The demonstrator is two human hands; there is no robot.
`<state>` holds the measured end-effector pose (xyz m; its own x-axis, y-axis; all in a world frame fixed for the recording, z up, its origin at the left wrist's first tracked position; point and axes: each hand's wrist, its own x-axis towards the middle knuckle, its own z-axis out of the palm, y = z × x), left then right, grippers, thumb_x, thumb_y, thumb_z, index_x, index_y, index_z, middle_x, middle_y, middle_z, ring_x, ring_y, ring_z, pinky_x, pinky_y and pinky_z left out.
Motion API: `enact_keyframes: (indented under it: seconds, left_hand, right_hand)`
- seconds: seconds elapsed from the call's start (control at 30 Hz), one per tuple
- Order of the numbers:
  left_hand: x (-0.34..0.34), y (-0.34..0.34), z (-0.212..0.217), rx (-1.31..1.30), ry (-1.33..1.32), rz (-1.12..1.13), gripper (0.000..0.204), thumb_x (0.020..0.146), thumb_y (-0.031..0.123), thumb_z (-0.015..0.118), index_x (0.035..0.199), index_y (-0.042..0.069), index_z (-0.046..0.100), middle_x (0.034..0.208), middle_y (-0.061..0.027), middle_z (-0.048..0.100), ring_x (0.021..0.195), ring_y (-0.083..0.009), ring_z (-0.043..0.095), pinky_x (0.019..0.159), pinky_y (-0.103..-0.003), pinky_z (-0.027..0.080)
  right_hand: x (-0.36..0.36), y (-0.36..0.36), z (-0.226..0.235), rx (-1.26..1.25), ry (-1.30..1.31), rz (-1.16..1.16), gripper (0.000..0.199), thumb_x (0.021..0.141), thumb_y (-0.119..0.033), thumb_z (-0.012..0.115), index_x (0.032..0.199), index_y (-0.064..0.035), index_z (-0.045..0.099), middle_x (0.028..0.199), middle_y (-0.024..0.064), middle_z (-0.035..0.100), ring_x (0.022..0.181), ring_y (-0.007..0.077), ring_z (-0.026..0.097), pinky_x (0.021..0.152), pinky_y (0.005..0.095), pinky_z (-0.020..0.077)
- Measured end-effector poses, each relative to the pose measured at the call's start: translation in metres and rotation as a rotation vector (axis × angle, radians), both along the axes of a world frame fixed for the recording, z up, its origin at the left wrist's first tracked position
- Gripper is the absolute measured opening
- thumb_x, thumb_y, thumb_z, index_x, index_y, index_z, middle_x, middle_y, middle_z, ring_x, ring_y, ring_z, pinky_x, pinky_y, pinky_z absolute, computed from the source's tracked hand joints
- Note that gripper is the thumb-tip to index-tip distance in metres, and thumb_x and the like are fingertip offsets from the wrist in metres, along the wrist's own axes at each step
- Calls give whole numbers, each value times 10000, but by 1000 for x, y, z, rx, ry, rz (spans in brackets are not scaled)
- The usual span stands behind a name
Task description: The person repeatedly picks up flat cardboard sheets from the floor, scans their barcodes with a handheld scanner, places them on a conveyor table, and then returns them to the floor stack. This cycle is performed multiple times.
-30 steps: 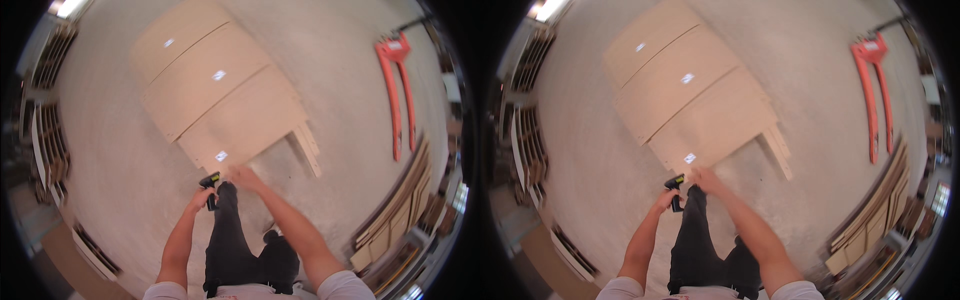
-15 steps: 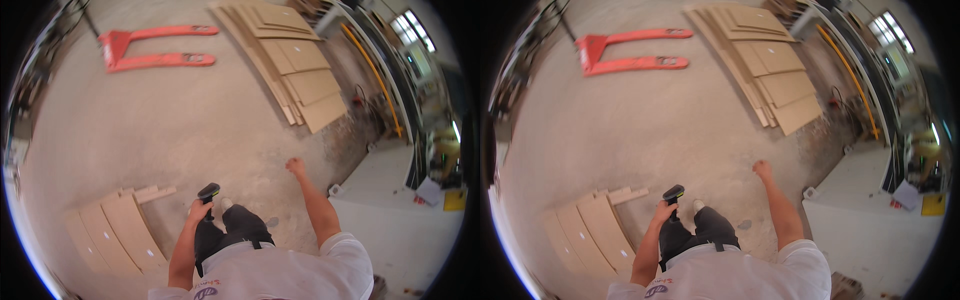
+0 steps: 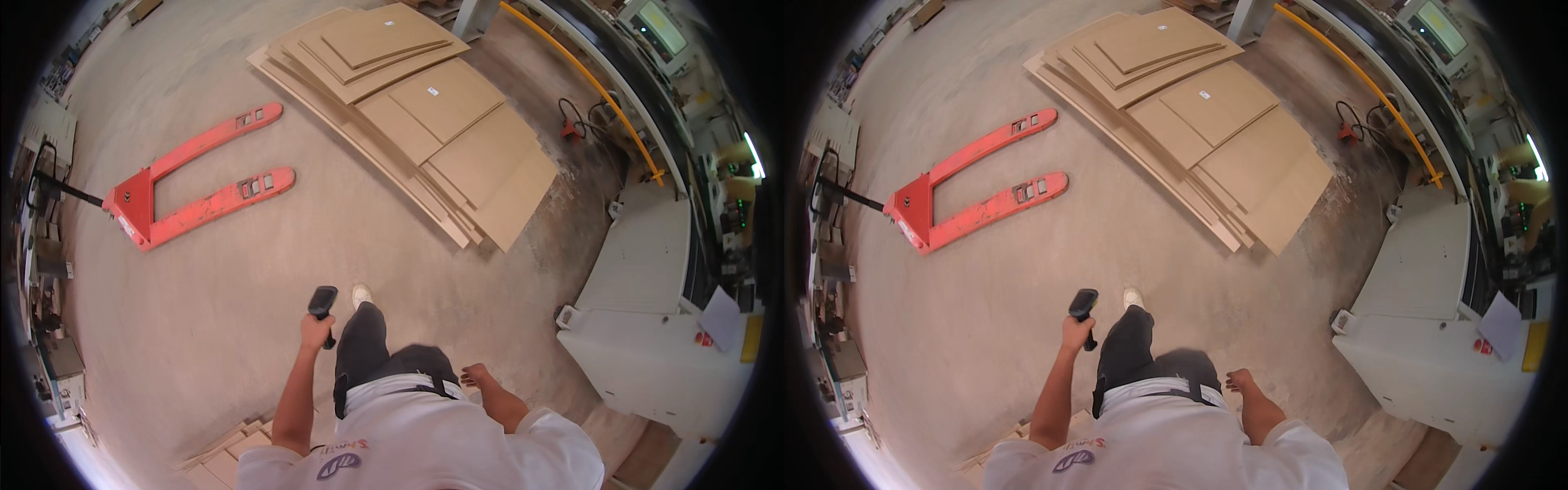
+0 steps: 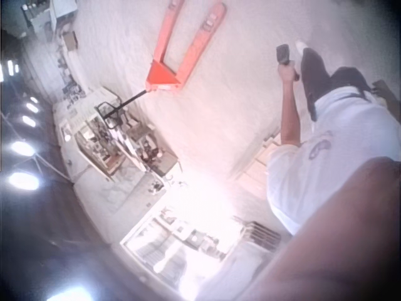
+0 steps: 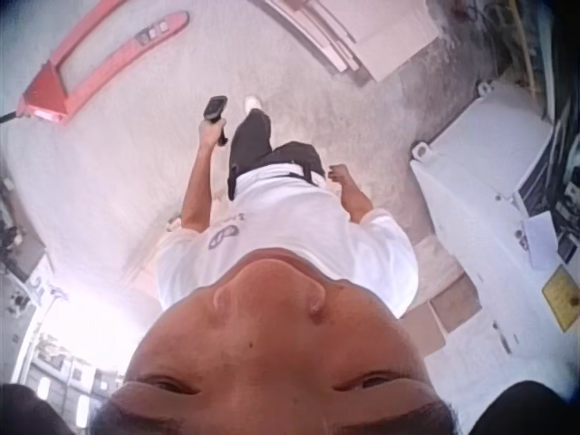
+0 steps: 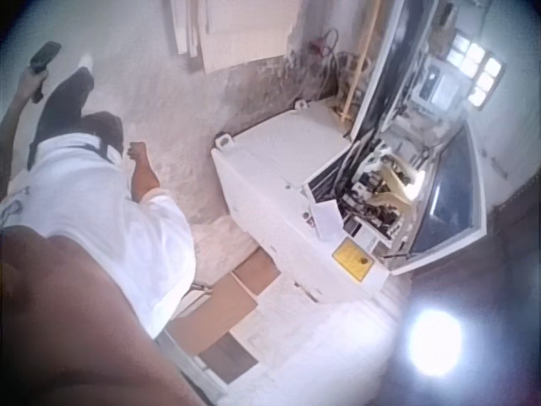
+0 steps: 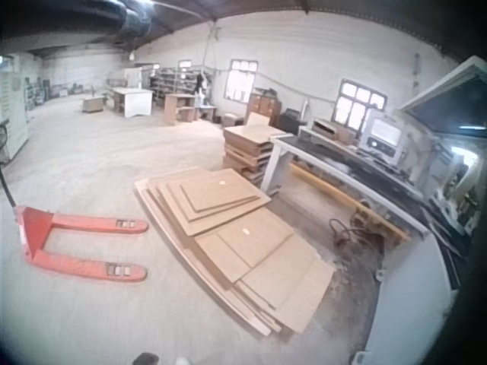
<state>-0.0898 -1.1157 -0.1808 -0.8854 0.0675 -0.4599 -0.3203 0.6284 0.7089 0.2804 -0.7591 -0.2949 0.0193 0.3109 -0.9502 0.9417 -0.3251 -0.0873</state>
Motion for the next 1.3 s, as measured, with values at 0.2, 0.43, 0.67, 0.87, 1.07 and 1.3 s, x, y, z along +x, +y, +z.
enact_keyframes:
  seconds: [0.2, 0.43, 0.67, 0.87, 1.07, 1.3]
  left_hand:
    - [-168, 58, 26, -97, -9, -97, 314, 671, 270, 678, 749, -33, 664, 628, -172, 640, 637, -298, 668, 602, -398, 496]
    - [-274, 157, -6, -109, -174, -45, 266, 681, 213, 702, 729, -45, 656, 599, -157, 630, 575, -237, 649, 567, -383, 491]
    - [-288, 211, -94, -172, -395, 99, 219, 698, 165, 691, 676, -45, 633, 539, -112, 592, 524, -165, 608, 521, -361, 467]
    - [-289, 235, -104, -287, -555, 108, 225, 685, 178, 688, 680, -41, 639, 547, -112, 603, 519, -175, 618, 522, -357, 475]
    - [-297, 263, -80, -214, -663, 196, 171, 692, 145, 691, 693, -22, 658, 559, -91, 618, 521, -165, 619, 528, -340, 489]
    - [-286, 285, -80, -147, -645, 175, 188, 701, 155, 686, 715, -29, 649, 583, -96, 628, 557, -167, 631, 558, -343, 495]
  right_hand:
    - [-168, 93, 2, 266, 277, 260, 194, 840, -193, 623, 851, -4, 663, 729, 100, 662, 610, 193, 636, 510, 340, 504]
    - [-486, 217, 20, 826, 305, 681, 852, 780, -349, 749, 1390, 65, 322, 1342, 280, 444, 1240, 403, 455, 1004, 446, 418]
    - [-750, 349, -129, 872, 143, 824, 940, 793, -365, 740, 1477, -19, 196, 1477, 312, 241, 1291, 440, 392, 1020, 462, 432]
    - [-779, 414, -192, 902, 80, 1071, 877, 836, -357, 689, 1487, -46, 191, 1470, 338, 235, 1216, 435, 486, 952, 440, 494]
    - [-755, 482, -227, 801, 365, 291, 843, 848, -366, 695, 1397, 122, 282, 1287, 280, 513, 1099, 314, 584, 878, 338, 500]
    - [-742, 467, -189, 613, 532, -10, 500, 792, -279, 786, 1058, 104, 607, 1007, 150, 661, 863, 207, 609, 758, 339, 494]
